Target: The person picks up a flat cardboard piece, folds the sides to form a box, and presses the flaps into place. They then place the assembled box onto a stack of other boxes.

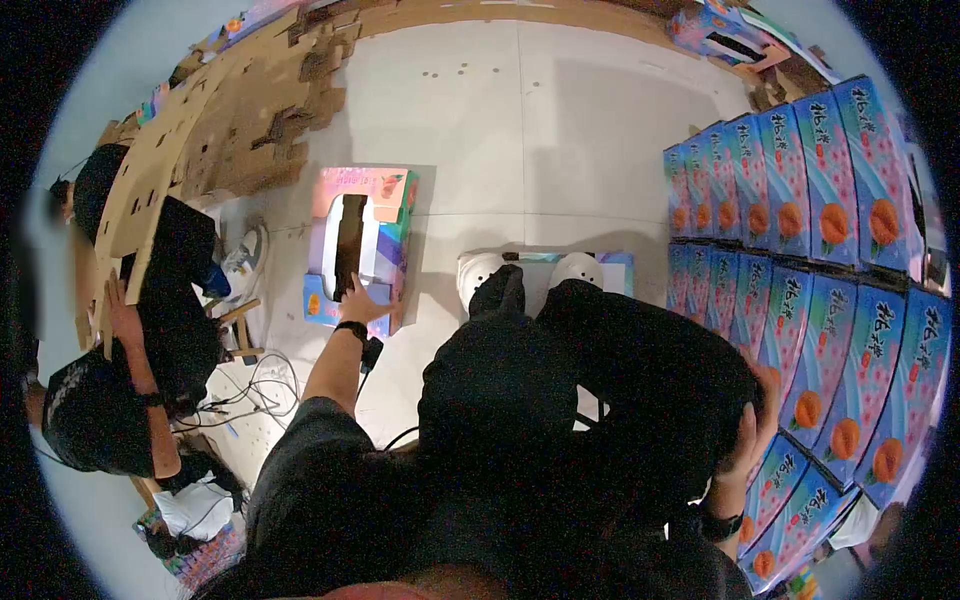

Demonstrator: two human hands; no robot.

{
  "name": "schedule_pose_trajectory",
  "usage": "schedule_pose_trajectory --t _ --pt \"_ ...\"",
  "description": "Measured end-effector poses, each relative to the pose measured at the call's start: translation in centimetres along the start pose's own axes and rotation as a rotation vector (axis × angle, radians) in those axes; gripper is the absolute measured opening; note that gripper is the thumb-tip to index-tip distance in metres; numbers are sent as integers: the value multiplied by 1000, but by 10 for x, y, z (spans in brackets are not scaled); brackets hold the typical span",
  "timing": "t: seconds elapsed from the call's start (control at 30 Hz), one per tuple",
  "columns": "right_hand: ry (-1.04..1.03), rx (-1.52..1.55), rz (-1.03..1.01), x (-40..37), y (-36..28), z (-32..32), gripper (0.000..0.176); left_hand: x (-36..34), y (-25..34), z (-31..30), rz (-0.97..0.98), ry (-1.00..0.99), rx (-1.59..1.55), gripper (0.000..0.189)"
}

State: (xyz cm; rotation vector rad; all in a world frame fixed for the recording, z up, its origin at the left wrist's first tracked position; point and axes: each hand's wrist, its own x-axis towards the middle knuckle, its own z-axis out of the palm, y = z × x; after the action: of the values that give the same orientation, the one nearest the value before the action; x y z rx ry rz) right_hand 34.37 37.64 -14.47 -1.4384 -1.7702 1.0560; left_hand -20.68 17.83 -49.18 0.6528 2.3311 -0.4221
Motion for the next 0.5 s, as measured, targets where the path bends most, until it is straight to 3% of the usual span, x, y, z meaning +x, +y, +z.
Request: schedule_pose_trajectory --t 0.07,0.13,0.2,0.5 --pt "10 45 9 0 1 2 65 -1 1 14 20 -14 69 137" --pt "15 70 9 0 -5 7 67 0 1 38 12 148 76 132" --pt "5 93 0 3 -11 15 66 0 2 42 -20 180 5 130" --pt "-20 -82 -65 3 -34 19 51 -55 40 5 38 349 -198 123"
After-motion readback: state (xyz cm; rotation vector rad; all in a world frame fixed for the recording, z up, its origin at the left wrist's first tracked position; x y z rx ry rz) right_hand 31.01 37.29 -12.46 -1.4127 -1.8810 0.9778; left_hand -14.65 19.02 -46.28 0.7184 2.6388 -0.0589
